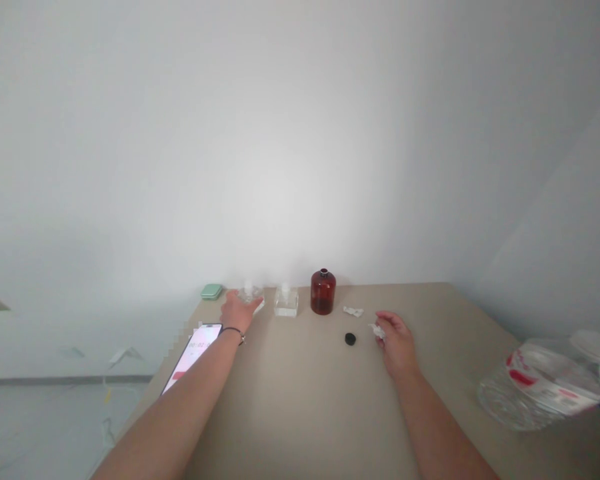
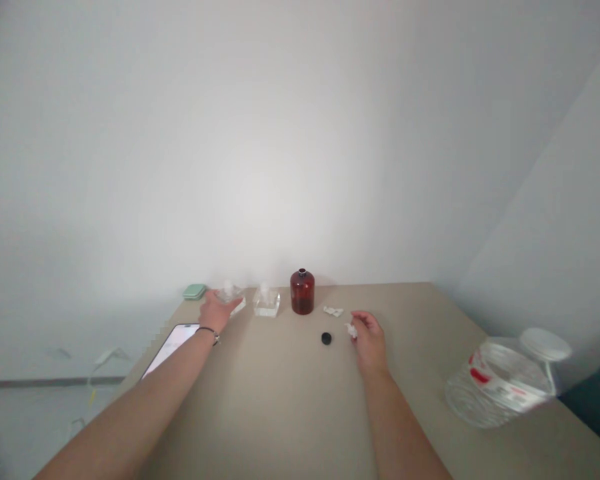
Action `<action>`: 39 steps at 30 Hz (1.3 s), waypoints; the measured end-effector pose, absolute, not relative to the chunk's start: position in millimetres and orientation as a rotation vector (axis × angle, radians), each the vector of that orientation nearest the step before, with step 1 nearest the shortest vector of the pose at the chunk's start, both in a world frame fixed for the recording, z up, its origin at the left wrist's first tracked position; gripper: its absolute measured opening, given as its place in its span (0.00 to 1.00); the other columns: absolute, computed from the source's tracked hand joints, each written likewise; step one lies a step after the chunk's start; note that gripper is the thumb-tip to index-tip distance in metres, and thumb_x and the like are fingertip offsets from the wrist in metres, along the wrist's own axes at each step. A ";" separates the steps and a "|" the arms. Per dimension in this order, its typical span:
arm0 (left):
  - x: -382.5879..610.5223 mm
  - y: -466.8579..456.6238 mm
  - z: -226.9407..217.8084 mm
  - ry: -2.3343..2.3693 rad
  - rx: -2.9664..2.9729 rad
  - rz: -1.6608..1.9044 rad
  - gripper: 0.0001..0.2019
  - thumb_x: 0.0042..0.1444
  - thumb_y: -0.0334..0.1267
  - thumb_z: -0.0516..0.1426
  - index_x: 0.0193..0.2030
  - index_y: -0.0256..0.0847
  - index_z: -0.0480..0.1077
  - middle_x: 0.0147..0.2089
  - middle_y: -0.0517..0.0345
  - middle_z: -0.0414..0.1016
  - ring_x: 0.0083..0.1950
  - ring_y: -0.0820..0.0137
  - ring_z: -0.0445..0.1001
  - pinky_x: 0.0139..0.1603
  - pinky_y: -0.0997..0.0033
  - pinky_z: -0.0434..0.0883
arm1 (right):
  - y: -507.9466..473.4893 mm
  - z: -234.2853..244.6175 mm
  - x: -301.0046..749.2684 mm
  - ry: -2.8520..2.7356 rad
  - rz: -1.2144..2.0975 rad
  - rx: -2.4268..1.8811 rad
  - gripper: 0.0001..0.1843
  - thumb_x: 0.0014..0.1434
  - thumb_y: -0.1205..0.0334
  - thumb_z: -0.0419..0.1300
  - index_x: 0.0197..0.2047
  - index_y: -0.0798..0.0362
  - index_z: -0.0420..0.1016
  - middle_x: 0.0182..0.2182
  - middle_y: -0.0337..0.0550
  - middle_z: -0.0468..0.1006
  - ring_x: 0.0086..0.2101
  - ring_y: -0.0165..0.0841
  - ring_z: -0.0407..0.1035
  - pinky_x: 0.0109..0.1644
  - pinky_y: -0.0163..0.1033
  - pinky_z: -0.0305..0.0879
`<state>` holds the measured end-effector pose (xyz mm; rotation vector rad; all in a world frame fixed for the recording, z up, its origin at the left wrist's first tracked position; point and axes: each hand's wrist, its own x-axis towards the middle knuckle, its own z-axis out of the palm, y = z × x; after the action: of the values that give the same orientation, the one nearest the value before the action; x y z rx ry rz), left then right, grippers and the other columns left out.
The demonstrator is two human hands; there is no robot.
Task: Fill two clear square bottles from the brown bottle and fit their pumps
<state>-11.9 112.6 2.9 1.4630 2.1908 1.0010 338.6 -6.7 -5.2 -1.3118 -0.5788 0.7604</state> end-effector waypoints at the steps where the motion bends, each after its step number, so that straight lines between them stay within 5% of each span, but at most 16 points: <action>1: -10.6 111.4 3.1 2.196 1.461 0.993 0.37 0.46 0.57 0.66 0.56 0.38 0.61 0.52 0.35 0.75 0.55 0.43 0.74 0.49 0.52 0.70 | -6.9 -4.6 337.7 -0.583 0.765 -1.316 0.14 0.41 0.55 0.65 0.34 0.49 0.75 0.22 0.33 0.70 0.21 0.29 0.62 0.24 0.34 0.55; 7: -3.4 105.5 3.7 2.176 1.456 1.035 0.39 0.43 0.55 0.68 0.56 0.35 0.61 0.60 0.28 0.67 0.62 0.39 0.67 0.58 0.48 0.65 | -7.3 -1.9 333.5 -0.633 0.770 -1.326 0.12 0.41 0.56 0.64 0.32 0.50 0.75 0.19 0.32 0.70 0.20 0.29 0.59 0.24 0.35 0.51; 11: 2.8 84.3 15.2 2.066 1.479 1.203 0.42 0.42 0.42 0.69 0.61 0.36 0.56 0.64 0.30 0.63 0.66 0.39 0.63 0.64 0.44 0.60 | -5.3 -2.8 333.4 -0.682 0.777 -1.314 0.11 0.41 0.56 0.63 0.30 0.50 0.75 0.18 0.32 0.69 0.19 0.29 0.58 0.23 0.35 0.49; 14: 23.7 47.9 30.9 1.941 1.577 1.434 0.42 0.49 0.34 0.63 0.68 0.37 0.46 0.71 0.35 0.51 0.74 0.48 0.49 0.73 0.46 0.47 | -2.1 -6.3 334.2 -0.707 0.778 -1.311 0.10 0.42 0.56 0.63 0.29 0.50 0.75 0.18 0.33 0.70 0.19 0.29 0.58 0.24 0.36 0.50; 16: 50.2 24.2 40.3 1.741 1.717 1.538 0.41 0.54 0.34 0.59 0.70 0.43 0.43 0.73 0.44 0.49 0.75 0.58 0.49 0.75 0.54 0.47 | 0.0 -9.2 334.6 -0.727 0.772 -1.316 0.09 0.42 0.57 0.63 0.29 0.50 0.76 0.19 0.34 0.70 0.20 0.30 0.59 0.24 0.36 0.50; 18: 83.9 12.6 46.1 1.336 1.838 1.557 0.40 0.55 0.34 0.59 0.71 0.42 0.42 0.73 0.44 0.48 0.75 0.58 0.47 0.75 0.53 0.45 | 1.1 -11.4 334.6 -0.749 0.759 -1.321 0.08 0.43 0.57 0.63 0.29 0.50 0.76 0.20 0.34 0.71 0.21 0.30 0.60 0.25 0.36 0.51; 23: 155.5 47.0 42.1 1.334 1.600 1.314 0.51 0.45 0.37 0.68 0.70 0.37 0.42 0.74 0.36 0.43 0.76 0.51 0.43 0.76 0.52 0.43 | -0.5 -11.5 333.8 -0.781 0.718 -1.333 0.08 0.46 0.56 0.61 0.30 0.49 0.76 0.20 0.33 0.70 0.20 0.30 0.59 0.26 0.36 0.52; 27: 176.0 83.8 30.1 1.404 1.512 1.322 0.53 0.43 0.37 0.70 0.69 0.36 0.41 0.73 0.32 0.44 0.75 0.51 0.47 0.75 0.53 0.45 | -1.5 -11.2 333.3 -0.796 0.701 -1.337 0.07 0.47 0.57 0.61 0.30 0.49 0.76 0.19 0.33 0.69 0.20 0.30 0.59 0.25 0.36 0.52; 31: 179.6 97.2 23.1 1.436 1.475 1.284 0.51 0.42 0.37 0.71 0.67 0.35 0.44 0.67 0.30 0.58 0.68 0.52 0.62 0.70 0.51 0.57 | -0.5 -11.5 331.5 -0.827 0.692 -1.331 0.06 0.47 0.57 0.61 0.28 0.48 0.77 0.19 0.34 0.69 0.22 0.32 0.60 0.27 0.36 0.52; 34: 180.2 97.2 27.7 1.427 1.460 1.242 0.42 0.43 0.36 0.71 0.62 0.36 0.54 0.56 0.37 0.72 0.57 0.54 0.74 0.62 0.51 0.66 | -0.6 -10.7 329.6 -0.841 0.705 -1.314 0.05 0.46 0.58 0.61 0.27 0.48 0.77 0.19 0.34 0.69 0.23 0.33 0.60 0.29 0.37 0.52; 39: 170.3 71.3 49.0 1.313 1.483 1.271 0.36 0.43 0.38 0.71 0.57 0.41 0.60 0.52 0.47 0.75 0.51 0.60 0.77 0.58 0.55 0.69 | -2.6 -9.2 329.7 -0.781 0.737 -1.231 0.06 0.46 0.59 0.59 0.29 0.48 0.73 0.22 0.32 0.68 0.23 0.31 0.58 0.28 0.36 0.51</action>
<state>170.3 71.3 49.0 1.4829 1.3128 1.2708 329.7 -2.6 -9.2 -1.2307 -0.7813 0.7370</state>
